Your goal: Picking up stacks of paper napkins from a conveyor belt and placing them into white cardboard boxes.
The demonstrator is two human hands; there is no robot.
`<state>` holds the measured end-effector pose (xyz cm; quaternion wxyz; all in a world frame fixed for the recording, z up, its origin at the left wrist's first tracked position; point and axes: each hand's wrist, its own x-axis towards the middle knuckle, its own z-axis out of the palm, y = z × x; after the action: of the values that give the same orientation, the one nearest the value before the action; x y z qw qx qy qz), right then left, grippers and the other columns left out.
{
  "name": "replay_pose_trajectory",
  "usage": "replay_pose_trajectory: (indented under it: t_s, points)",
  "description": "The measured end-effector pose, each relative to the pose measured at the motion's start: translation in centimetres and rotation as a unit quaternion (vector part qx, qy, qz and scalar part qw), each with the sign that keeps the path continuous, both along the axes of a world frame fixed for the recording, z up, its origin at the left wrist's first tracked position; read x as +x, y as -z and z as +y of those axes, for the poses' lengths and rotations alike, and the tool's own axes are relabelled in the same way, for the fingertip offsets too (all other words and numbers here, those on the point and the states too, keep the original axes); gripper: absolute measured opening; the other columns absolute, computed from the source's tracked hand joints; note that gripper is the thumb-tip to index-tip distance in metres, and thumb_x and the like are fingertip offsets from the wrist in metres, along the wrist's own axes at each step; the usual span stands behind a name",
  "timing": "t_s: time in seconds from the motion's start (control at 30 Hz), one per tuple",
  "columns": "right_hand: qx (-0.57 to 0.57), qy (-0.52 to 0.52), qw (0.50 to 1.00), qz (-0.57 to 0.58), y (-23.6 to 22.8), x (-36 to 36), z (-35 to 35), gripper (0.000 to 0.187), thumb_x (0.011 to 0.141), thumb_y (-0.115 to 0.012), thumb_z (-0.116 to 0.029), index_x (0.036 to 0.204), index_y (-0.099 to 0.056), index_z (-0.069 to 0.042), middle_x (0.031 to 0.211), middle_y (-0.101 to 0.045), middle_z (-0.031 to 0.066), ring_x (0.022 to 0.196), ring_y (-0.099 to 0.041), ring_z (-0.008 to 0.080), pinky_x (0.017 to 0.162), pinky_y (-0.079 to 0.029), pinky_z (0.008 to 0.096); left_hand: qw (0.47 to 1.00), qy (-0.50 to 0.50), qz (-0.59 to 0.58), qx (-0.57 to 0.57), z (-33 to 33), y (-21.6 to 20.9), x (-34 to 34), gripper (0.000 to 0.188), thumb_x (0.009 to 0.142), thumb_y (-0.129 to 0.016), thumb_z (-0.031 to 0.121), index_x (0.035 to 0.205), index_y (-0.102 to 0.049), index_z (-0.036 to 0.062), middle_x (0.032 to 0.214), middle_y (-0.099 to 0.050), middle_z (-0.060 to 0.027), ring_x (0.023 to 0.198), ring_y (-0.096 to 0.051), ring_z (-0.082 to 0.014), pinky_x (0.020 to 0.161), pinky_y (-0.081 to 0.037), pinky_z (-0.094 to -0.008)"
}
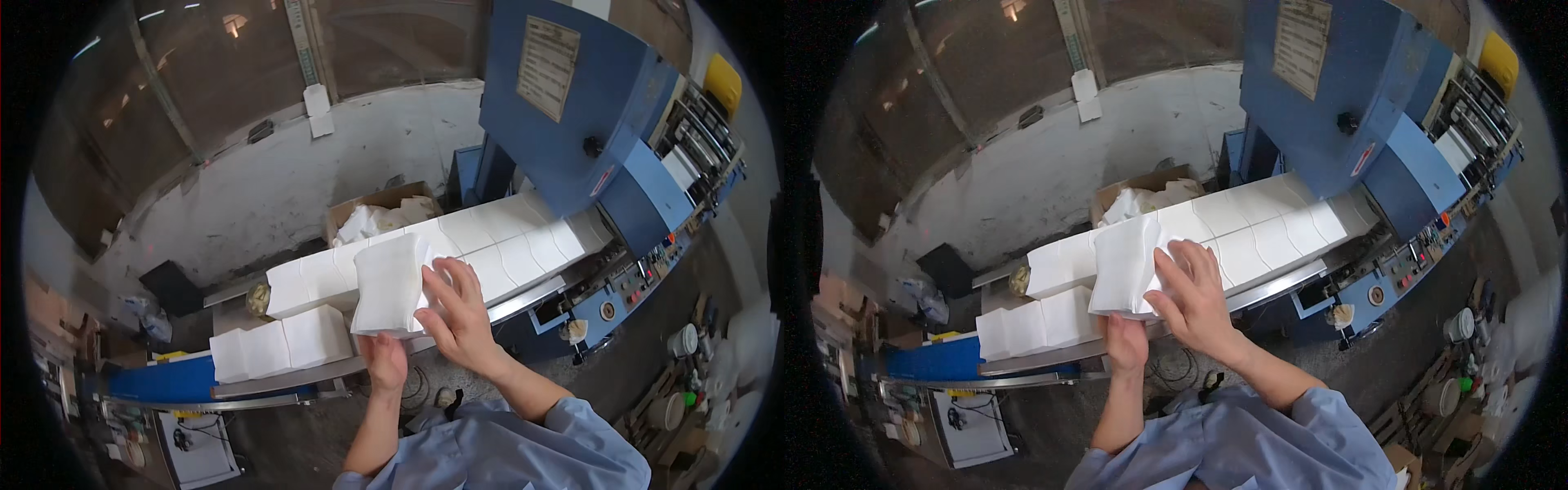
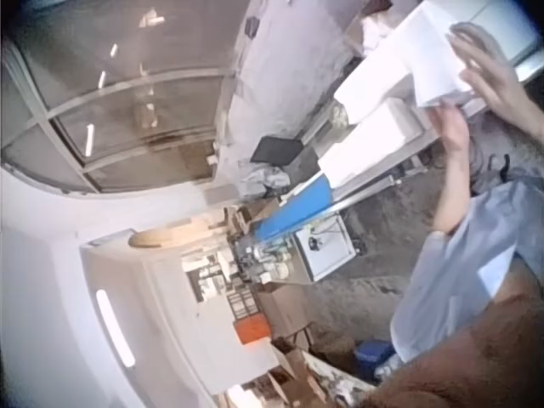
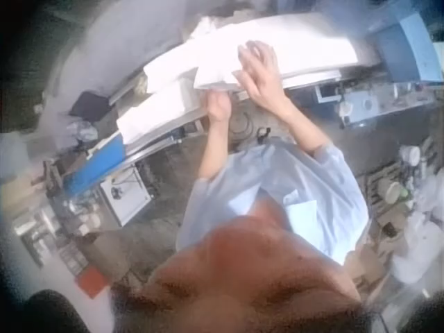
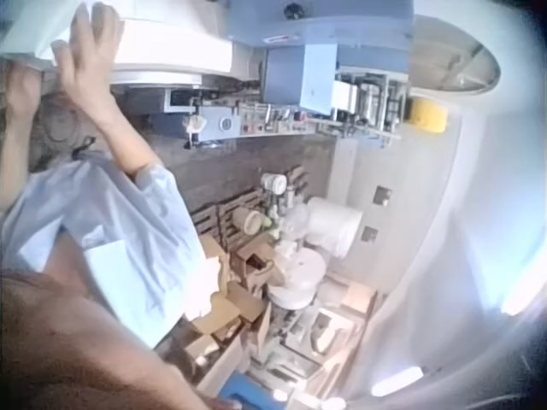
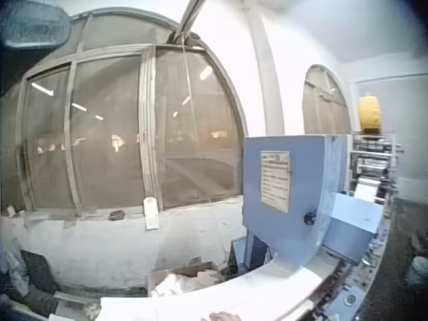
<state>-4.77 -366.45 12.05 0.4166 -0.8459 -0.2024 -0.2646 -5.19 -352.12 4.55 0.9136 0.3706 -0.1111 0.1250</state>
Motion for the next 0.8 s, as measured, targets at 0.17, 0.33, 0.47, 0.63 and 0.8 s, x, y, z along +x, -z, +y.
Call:
replay_pose_trajectory:
  t_s: [0.17,0.33,0.47,0.63,0.8]
  points:
    - [0.004,-0.087,0.992,0.087,-0.7,-0.5,0.7,0.051,0.085,-0.066,-0.017,0.132,-0.052,-0.001,0.139,-0.042,0.0268,0.131,-0.041,0.0397,0.106,-0.032,0.0505,0.998,-0.046,-0.019,0.045,1.0,0.8,-0.8,0.068,0.091,-0.062,0.026,0.144,-0.029,0.0000,0.145,-0.039,-0.0137,0.133,-0.038,-0.0252,0.112,-0.025,-0.0400]
    - [0.116,-0.226,0.955,0.154,-0.4,-1.4,2.5,0.060,0.094,-0.055,-0.027,0.144,-0.036,0.001,0.150,-0.033,0.0211,0.140,-0.033,0.0325,0.114,-0.025,0.0370,0.988,-0.068,-0.013,0.134,3.4,1.0,-2.9,0.073,0.089,-0.064,0.022,0.145,-0.024,-0.0024,0.146,-0.036,-0.0147,0.135,-0.035,-0.0248,0.112,-0.025,-0.0391]
    - [0.354,-0.332,0.846,0.222,2.2,-0.9,5.9,0.077,0.100,-0.030,-0.054,0.153,-0.011,-0.001,0.159,-0.016,0.0111,0.146,-0.015,0.0212,0.117,-0.009,0.0350,0.963,-0.087,-0.101,0.235,5.4,-0.4,-4.0,0.082,0.089,-0.062,0.027,0.149,-0.015,-0.0035,0.151,-0.025,-0.0159,0.139,-0.026,-0.0259,0.114,-0.019,-0.0399]
    - [0.435,-0.313,0.805,0.254,2.7,-2.6,10.1,0.098,0.089,-0.024,-0.076,0.152,-0.011,-0.002,0.158,-0.018,0.0087,0.146,-0.015,0.0225,0.117,-0.008,0.0398,0.978,-0.048,-0.105,0.171,10.4,-3.2,-4.8,0.088,0.094,-0.045,0.053,0.151,-0.009,-0.0038,0.159,-0.008,-0.0166,0.147,-0.011,-0.0268,0.117,-0.011,-0.0400]
    - [0.521,-0.293,0.768,0.230,3.9,-4.5,13.2,0.096,0.089,-0.023,-0.076,0.152,-0.016,-0.003,0.157,-0.023,0.0088,0.144,-0.019,0.0237,0.117,-0.011,0.0408,0.986,0.020,-0.080,0.148,15.5,-5.7,-5.7,0.069,0.101,-0.032,0.046,0.144,-0.033,-0.0071,0.154,-0.028,-0.0166,0.142,-0.026,-0.0261,0.117,-0.017,-0.0397]
